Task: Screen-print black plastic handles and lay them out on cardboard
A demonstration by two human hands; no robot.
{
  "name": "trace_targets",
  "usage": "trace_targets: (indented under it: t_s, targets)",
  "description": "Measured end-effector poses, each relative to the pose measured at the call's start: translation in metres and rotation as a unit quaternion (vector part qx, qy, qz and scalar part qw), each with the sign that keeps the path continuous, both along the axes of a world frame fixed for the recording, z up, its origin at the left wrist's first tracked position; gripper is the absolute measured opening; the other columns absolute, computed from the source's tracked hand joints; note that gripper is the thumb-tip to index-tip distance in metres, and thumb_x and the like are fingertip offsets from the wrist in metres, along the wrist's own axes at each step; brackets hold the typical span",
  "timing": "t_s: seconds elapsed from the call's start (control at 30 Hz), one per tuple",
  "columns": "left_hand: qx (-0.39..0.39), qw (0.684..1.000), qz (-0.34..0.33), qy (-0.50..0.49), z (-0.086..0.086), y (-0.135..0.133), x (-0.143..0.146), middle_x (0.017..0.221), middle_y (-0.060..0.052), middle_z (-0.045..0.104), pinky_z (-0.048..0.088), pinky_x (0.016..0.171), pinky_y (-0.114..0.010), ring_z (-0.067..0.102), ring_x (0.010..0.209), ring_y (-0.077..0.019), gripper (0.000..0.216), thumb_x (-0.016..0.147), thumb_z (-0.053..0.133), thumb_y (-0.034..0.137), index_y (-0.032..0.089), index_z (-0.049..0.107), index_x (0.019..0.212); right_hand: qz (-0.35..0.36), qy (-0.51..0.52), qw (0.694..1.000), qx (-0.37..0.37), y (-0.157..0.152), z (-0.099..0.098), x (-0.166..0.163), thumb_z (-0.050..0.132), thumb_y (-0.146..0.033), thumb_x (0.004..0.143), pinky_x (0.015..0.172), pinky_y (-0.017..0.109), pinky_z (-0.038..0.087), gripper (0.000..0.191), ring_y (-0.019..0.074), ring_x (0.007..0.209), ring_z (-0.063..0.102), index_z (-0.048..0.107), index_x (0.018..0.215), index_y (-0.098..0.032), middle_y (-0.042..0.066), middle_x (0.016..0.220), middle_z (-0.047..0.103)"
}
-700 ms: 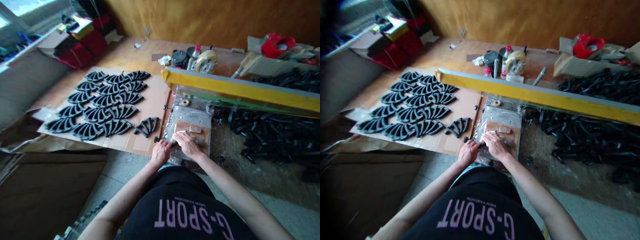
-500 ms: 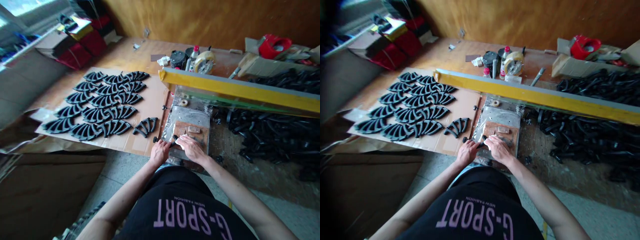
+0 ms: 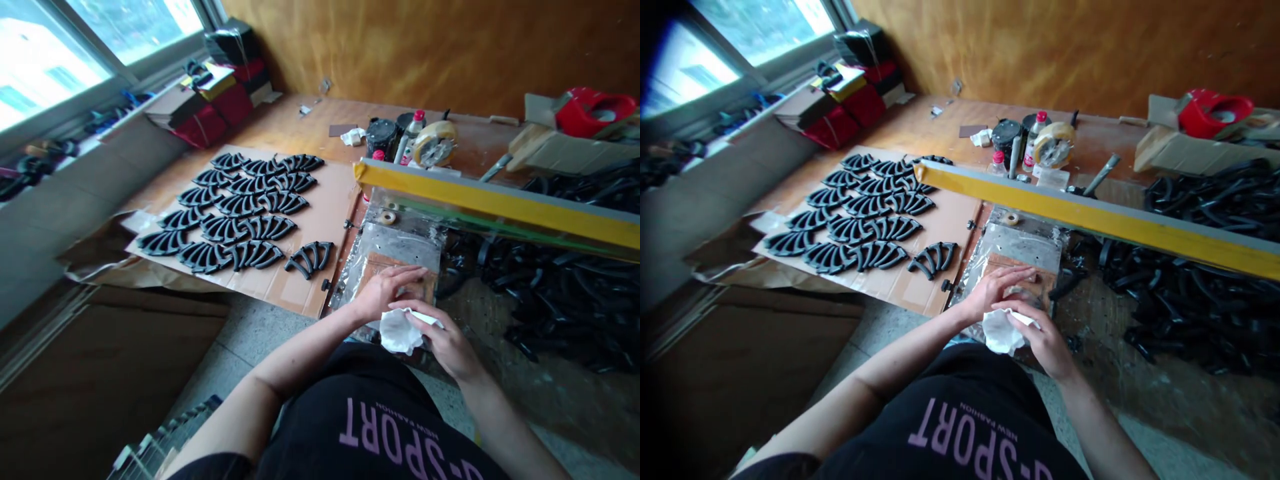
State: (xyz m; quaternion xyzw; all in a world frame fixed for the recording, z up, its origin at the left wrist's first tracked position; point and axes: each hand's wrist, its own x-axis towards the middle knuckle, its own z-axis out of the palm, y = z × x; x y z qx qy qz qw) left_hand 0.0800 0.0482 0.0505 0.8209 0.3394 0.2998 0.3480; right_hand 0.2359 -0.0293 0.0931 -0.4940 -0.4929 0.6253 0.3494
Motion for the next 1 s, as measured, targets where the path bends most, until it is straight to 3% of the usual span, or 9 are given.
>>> trace_targets:
  t_s: [0.1, 0.2, 0.3, 0.4, 0.5, 0.63, 0.7, 0.77, 1.0]
  targets:
    - [-0.047, 0.979, 0.196, 0.026, -0.019, 0.008, -0.045, 0.108, -0.007, 0.068, 0.051, 0.082, -0.026, 0.065, 0.089, -0.0141, 0.031, 0.093, 0.049, 0.035, 0.02, 0.061, 0.118, -0.068, 0.064, 0.994, -0.059, 0.004, -0.007, 0.001, 0.063, -0.04, 0.084, 0.078, 0.027, 0.049, 0.03, 0.0206, 0.093, 0.066, 0.071, 0.106, -0.022, 0.006, 0.11, 0.071]
    - [-0.107, 0.876, 0.431, 0.189, -0.054, 0.013, -0.113, 0.1, -0.009, 0.068, 0.05, 0.082, -0.03, 0.065, 0.089, -0.0186, 0.029, 0.093, 0.046, 0.037, 0.02, 0.063, 0.11, -0.154, 0.113, 0.975, -0.115, 0.011, -0.02, -0.003, 0.069, -0.04, 0.078, 0.068, 0.027, 0.051, 0.037, 0.0203, 0.083, 0.067, 0.07, 0.109, -0.021, 0.007, 0.103, 0.073]
    - [-0.174, 0.794, 0.502, 0.297, -0.085, 0.017, -0.161, 0.102, -0.012, 0.066, 0.049, 0.08, -0.036, 0.066, 0.09, -0.0241, 0.032, 0.093, 0.045, 0.043, 0.022, 0.063, 0.109, -0.204, 0.141, 0.959, -0.138, 0.02, -0.033, -0.012, 0.076, -0.039, 0.07, 0.067, 0.03, 0.053, 0.045, 0.0217, 0.079, 0.068, 0.069, 0.11, -0.019, 0.008, 0.095, 0.074]
    - [-0.181, 0.784, 0.51, 0.304, -0.098, 0.015, -0.178, 0.1, -0.013, 0.065, 0.049, 0.078, -0.036, 0.066, 0.089, -0.0255, 0.029, 0.092, 0.045, 0.039, 0.02, 0.061, 0.106, -0.212, 0.142, 0.958, -0.128, 0.03, -0.045, -0.017, 0.079, -0.037, 0.065, 0.066, 0.032, 0.054, 0.048, 0.0214, 0.075, 0.068, 0.068, 0.108, -0.019, 0.007, 0.09, 0.074]
    - [-0.158, 0.791, 0.515, 0.289, -0.092, 0.005, -0.172, 0.101, -0.011, 0.066, 0.049, 0.079, -0.034, 0.065, 0.091, -0.023, 0.027, 0.092, 0.044, 0.03, 0.018, 0.054, 0.115, -0.244, 0.086, 0.962, -0.089, 0.039, -0.061, -0.017, 0.079, -0.04, 0.064, 0.063, 0.031, 0.053, 0.045, 0.0209, 0.071, 0.068, 0.068, 0.102, -0.018, 0.006, 0.087, 0.074]
    - [-0.058, 0.906, 0.373, 0.192, -0.074, -0.025, -0.142, 0.103, -0.005, 0.068, 0.05, 0.079, -0.03, 0.065, 0.086, -0.0177, 0.04, 0.089, 0.053, 0.031, 0.021, 0.046, 0.128, -0.236, -0.104, 0.965, 0.041, 0.05, -0.077, -0.022, 0.067, -0.043, 0.076, 0.067, 0.032, 0.052, 0.033, 0.0226, 0.078, 0.068, 0.069, 0.096, -0.017, 0.007, 0.09, 0.073]
    - [0.006, 0.949, 0.257, 0.181, -0.069, -0.041, -0.121, 0.102, -0.005, 0.069, 0.05, 0.084, -0.031, 0.064, 0.089, -0.0178, 0.037, 0.09, 0.055, 0.031, 0.022, 0.052, 0.126, -0.188, -0.197, 0.954, 0.122, 0.055, -0.08, -0.029, 0.058, -0.04, 0.084, 0.075, 0.033, 0.052, 0.029, 0.0235, 0.086, 0.068, 0.069, 0.097, -0.018, 0.008, 0.096, 0.073]
    - [0.051, 0.961, 0.177, 0.205, -0.069, -0.053, -0.104, 0.096, -0.007, 0.069, 0.049, 0.085, -0.033, 0.062, 0.087, -0.0185, 0.034, 0.091, 0.054, 0.029, 0.021, 0.057, 0.124, -0.124, -0.255, 0.939, 0.196, 0.058, -0.081, -0.037, 0.051, -0.034, 0.089, 0.083, 0.035, 0.052, 0.027, 0.0235, 0.094, 0.067, 0.068, 0.105, -0.02, 0.008, 0.104, 0.073]
    - [0.066, 0.949, 0.136, 0.276, -0.072, -0.059, -0.09, 0.086, -0.008, 0.065, 0.048, 0.08, -0.034, 0.056, 0.08, -0.0188, 0.034, 0.094, 0.046, 0.027, 0.019, 0.059, 0.125, 0.107, -0.337, 0.875, 0.329, 0.059, -0.099, -0.061, 0.038, -0.007, 0.089, 0.105, 0.038, 0.044, 0.047, 0.0205, 0.122, 0.055, 0.059, 0.128, -0.022, 0.007, 0.13, 0.062]
